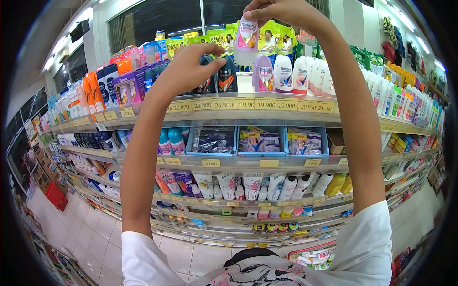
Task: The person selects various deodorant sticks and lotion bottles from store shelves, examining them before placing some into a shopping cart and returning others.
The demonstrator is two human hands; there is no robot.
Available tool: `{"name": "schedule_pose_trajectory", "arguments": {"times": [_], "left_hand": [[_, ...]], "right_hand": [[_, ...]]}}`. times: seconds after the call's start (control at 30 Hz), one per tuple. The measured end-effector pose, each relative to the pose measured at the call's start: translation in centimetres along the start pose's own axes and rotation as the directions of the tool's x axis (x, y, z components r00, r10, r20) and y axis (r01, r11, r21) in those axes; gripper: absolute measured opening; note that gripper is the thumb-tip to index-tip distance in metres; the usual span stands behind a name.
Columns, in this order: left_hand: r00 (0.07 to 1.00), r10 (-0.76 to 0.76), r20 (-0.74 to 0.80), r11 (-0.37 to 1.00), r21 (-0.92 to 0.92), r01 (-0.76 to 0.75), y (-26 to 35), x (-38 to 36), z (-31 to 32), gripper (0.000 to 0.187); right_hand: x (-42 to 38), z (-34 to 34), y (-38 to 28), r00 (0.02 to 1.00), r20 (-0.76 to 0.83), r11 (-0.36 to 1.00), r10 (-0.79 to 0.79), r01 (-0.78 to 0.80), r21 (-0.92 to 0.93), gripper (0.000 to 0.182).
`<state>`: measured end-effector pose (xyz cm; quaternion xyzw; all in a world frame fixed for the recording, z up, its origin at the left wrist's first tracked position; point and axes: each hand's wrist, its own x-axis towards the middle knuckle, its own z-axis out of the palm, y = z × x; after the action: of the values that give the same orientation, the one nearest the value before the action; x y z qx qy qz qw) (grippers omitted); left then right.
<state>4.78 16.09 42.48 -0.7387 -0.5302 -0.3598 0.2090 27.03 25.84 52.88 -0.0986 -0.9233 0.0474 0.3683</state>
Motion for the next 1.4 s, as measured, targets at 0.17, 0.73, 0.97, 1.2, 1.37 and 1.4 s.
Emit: {"name": "schedule_pose_trajectory", "arguments": {"times": [0.17, 0.73, 0.97, 1.2, 1.37, 1.4], "left_hand": [[0.997, -0.011, 0.073, 0.999, 0.033, 0.008, -0.6, 1.1, 0.9, 0.036], [0.998, -0.014, 0.059, 0.997, 0.077, 0.009, -1.1, 0.9, 0.6, 0.037], [0.996, -0.03, 0.085, 1.0, 0.007, 0.029, -1.4, 1.1, 0.8, 0.037], [0.999, 0.018, 0.027, 0.999, 0.04, -0.019, -1.3, 1.2, 1.1, 0.041], [0.996, 0.078, 0.053, 0.987, 0.14, -0.085, 0.2, 2.1, 1.3, 0.047], [0.992, 0.113, 0.052, 0.982, 0.148, -0.12, 0.3, 2.4, 1.7, 0.047]], "right_hand": [[-0.8, 1.0, -1.4, 0.995, 0.079, 0.997, 0.057, -0.053, -0.052, 0.031], [-0.3, 5.4, 2.6, 0.972, 0.218, 0.978, 0.086, -0.04, -0.206, 0.034], [-0.8, 5.5, 2.5, 0.952, 0.269, 0.983, 0.147, -0.111, -0.144, 0.036], [-3.3, 3.0, 3.4, 0.99, 0.118, 0.977, 0.071, -0.045, -0.209, 0.047], [-5.1, 3.6, 4.0, 0.983, 0.136, 0.959, 0.122, -0.081, -0.273, 0.042], [-5.1, 3.9, 4.3, 0.984, 0.142, 0.963, 0.112, -0.073, -0.259, 0.043]]}}
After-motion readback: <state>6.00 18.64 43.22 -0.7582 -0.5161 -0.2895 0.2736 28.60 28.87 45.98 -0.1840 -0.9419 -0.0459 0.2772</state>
